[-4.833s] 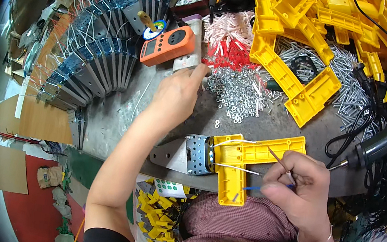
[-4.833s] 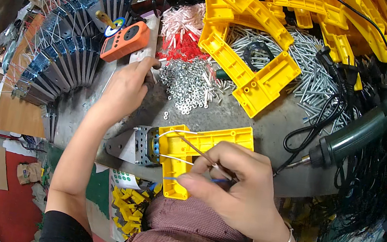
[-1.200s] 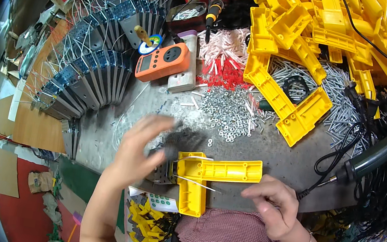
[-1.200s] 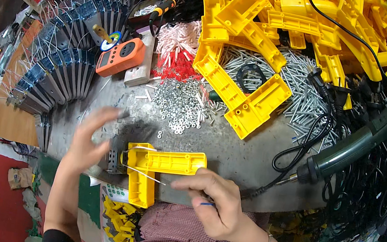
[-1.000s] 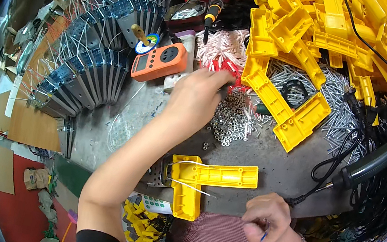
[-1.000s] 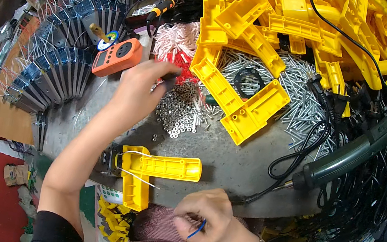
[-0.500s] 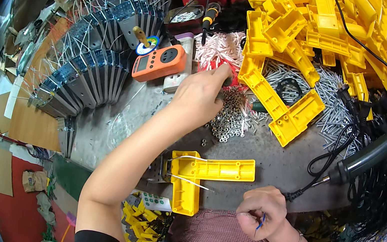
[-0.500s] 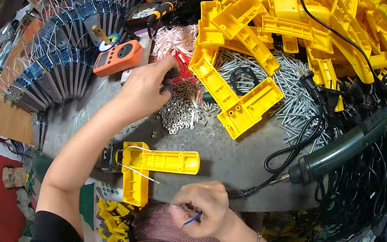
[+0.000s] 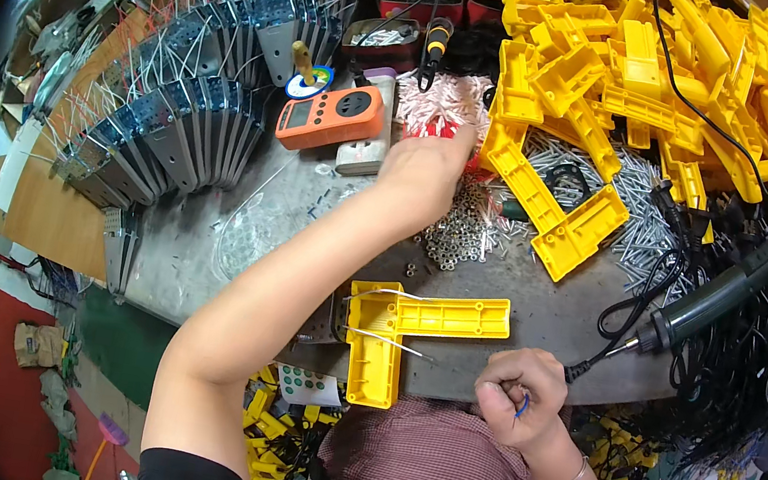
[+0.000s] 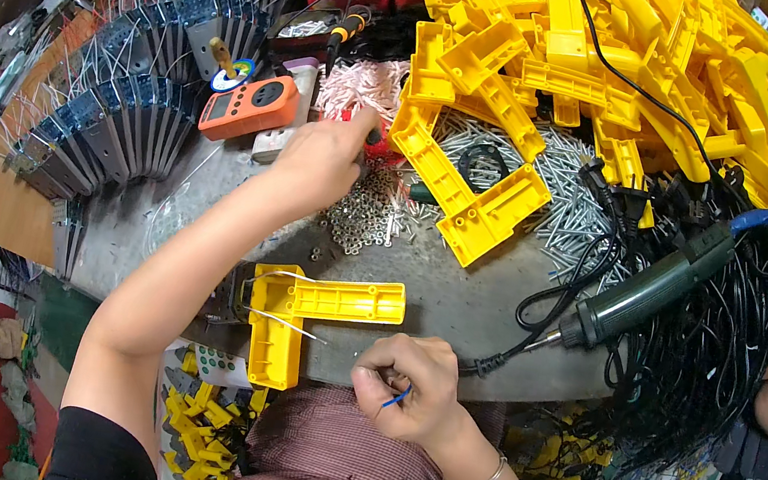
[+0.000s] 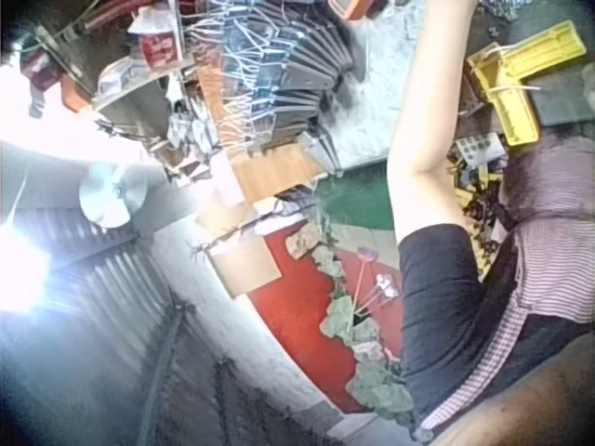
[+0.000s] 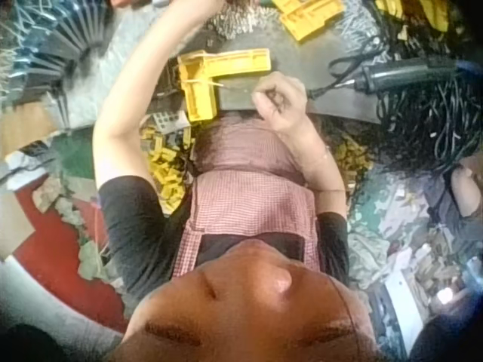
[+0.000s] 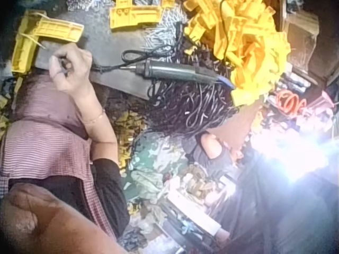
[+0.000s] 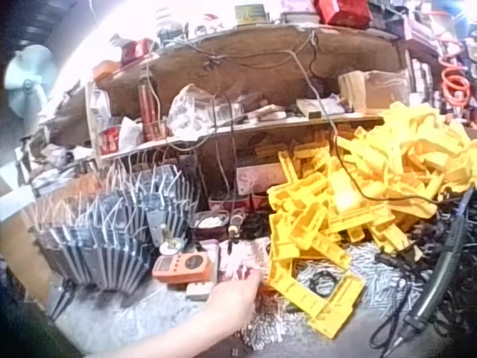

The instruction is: The person solders wires to a circuit board with a soldering iron, then screws a metal plate onto a yellow plastic housing with an electric screwdriver.

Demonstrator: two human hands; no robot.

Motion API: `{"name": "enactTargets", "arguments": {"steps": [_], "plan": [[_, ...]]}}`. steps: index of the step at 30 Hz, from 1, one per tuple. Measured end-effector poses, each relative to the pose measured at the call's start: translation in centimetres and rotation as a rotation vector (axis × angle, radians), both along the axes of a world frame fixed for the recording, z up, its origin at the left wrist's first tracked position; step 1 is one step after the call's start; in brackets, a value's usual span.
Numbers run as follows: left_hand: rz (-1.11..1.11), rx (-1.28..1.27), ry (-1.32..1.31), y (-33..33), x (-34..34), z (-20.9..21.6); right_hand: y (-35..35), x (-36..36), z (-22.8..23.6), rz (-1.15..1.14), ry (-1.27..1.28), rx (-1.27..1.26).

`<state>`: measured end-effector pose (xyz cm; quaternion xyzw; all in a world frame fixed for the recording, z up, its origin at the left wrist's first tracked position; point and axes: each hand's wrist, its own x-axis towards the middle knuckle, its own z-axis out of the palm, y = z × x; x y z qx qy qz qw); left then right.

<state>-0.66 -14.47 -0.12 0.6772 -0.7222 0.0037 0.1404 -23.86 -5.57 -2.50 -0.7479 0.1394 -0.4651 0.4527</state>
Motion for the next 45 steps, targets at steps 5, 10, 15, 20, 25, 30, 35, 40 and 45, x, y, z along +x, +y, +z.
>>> {"name": "enactTargets", "arguments": {"steps": [5, 10, 15, 20, 25, 30, 35, 40, 45], "plan": [[-0.021, -0.039, 0.195, 1.6, 1.5, 0.1, 0.1, 0.1, 0.5, -0.012, -0.017, -0.004], [-0.034, -0.081, 0.275, 2.3, 1.7, 0.5, 0.0, 0.1, 1.6, -0.035, 0.0, 0.006], [-0.003, -0.092, 0.254, 3.3, 2.3, 1.0, 0.0, 0.1, 2.0, -0.063, 0.017, -0.026], [-0.063, -0.128, 0.466, 5.6, 1.3, 1.8, 0.0, 0.1, 3.2, -0.105, 0.089, -0.023], [-0.146, -0.047, 0.955, 11.2, -1.1, 4.1, 0.0, 2.4, 5.1, -0.136, 0.226, 0.374], [-0.13, -0.046, 1.287, 14.9, -2.4, 4.0, -0.6, 3.6, 5.5, 0.174, -0.04, 0.793], [-0.067, -0.119, 1.375, 16.4, -3.1, 4.1, -0.6, 2.7, 5.7, 0.08, 0.194, 0.664], [-0.066, -0.15, 1.145, 17.1, -2.0, 3.4, -0.1, 2.9, 5.0, 0.069, 0.122, 0.616], [-0.17, -0.14, 0.848, 18.0, -1.3, 3.8, 0.8, 3.8, 5.5, 0.057, 0.278, 0.455]]}}
